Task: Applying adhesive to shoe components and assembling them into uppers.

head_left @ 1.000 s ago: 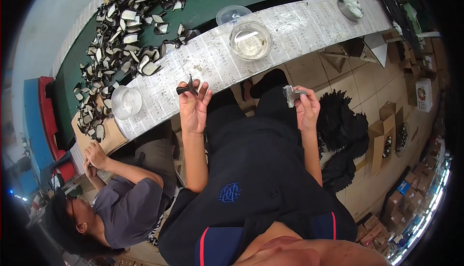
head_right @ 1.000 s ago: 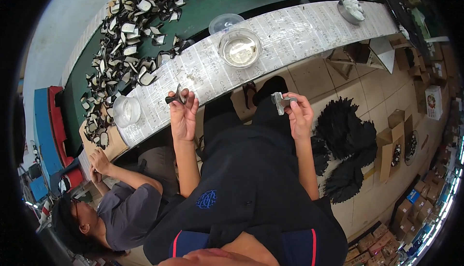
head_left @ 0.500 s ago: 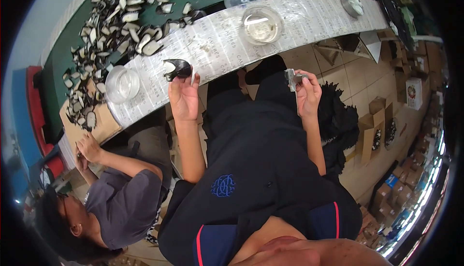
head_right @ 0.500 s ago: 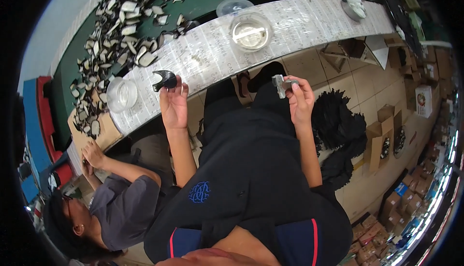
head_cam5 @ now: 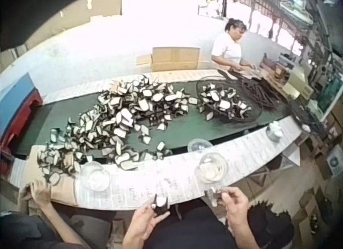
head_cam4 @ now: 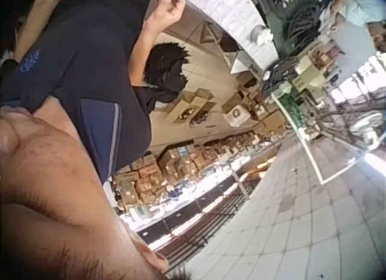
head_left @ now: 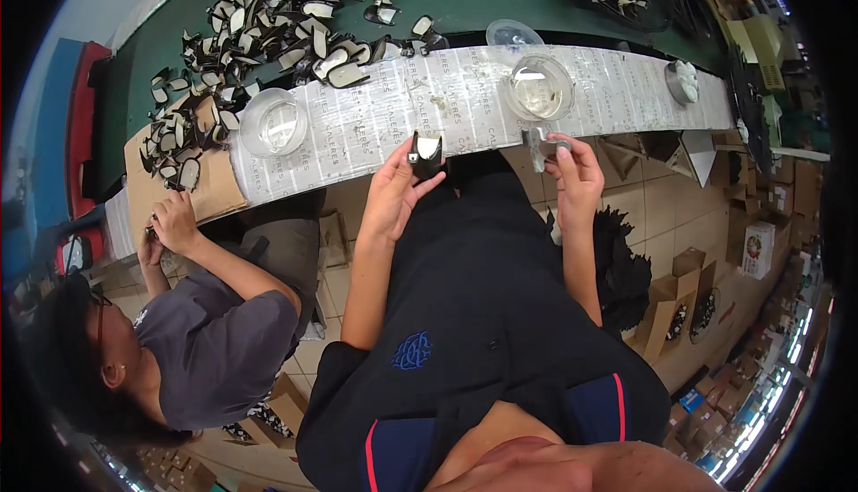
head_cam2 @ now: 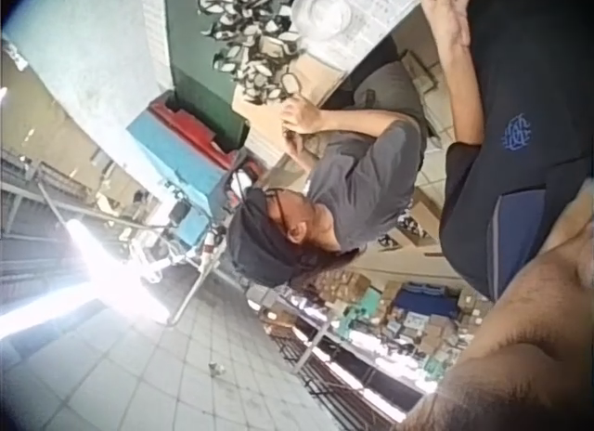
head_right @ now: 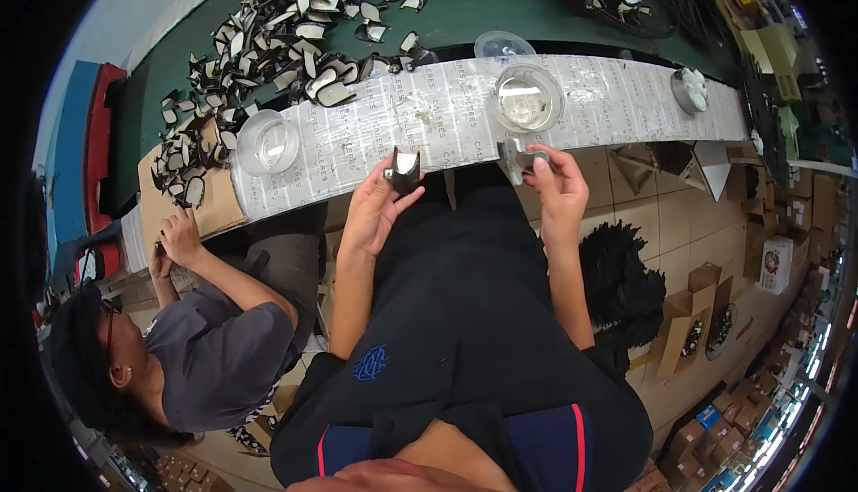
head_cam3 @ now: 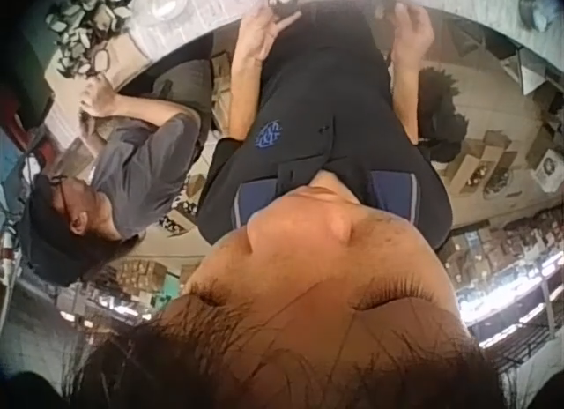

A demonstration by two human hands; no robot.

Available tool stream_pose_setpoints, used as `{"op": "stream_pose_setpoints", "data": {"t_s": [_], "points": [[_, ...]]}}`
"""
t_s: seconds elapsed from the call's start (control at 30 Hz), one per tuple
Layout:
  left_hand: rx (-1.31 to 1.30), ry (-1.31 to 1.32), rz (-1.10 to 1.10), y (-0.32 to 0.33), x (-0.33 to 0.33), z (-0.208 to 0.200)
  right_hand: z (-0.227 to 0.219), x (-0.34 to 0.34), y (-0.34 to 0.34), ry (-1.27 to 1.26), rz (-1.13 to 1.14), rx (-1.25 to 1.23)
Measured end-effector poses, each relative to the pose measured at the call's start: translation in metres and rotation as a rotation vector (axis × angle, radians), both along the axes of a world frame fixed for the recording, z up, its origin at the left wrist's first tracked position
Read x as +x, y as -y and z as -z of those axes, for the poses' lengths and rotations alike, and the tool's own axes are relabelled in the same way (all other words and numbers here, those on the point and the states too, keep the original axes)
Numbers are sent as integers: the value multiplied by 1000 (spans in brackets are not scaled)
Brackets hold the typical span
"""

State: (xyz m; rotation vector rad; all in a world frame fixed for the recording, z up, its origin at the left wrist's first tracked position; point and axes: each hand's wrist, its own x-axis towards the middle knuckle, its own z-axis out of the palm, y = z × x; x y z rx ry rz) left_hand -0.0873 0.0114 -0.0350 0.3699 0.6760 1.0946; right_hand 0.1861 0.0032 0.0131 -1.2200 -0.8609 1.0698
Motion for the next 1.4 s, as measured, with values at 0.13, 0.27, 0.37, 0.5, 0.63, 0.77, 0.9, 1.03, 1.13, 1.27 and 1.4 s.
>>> {"op": "stream_pose_setpoints", "data": {"t_s": [0.13, 0.27, 0.37, 0.5, 0.63, 0.77, 0.9, 1.03, 1.13, 1.27, 1.4], "points": [[63, 4, -1, 4, 13, -13, -9, -2, -3, 72, -19, -7], [-39, 91, -42, 4, 21, 0, -10, -1, -4, 28, -47, 20], [-41, 100, -63, 9, 29, -1, -12, 0, 3, 98, -36, 39], [5, -34, -81, 13, 39, -21, -15, 3, 16, 86, -28, 25], [12, -201, -14, 18, 38, -15, -11, 7, 27, 77, -13, 1], [5, -211, 42, 28, 38, -14, -7, 8, 40, 135, -34, 9], [95, -178, 3, 46, 40, -8, -5, 6, 54, 159, -56, 48], [9, -113, 14, 63, 43, -5, -8, 2, 74, 131, -18, 76], [106, -105, 14, 71, 44, -10, -16, -1, 85, 185, -67, 129], [90, -3, 44, 82, 55, -8, -8, 4, 99, 220, -64, 162], [88, 9, 53, 91, 63, -6, -2, 3, 101, 186, -37, 115]]}}
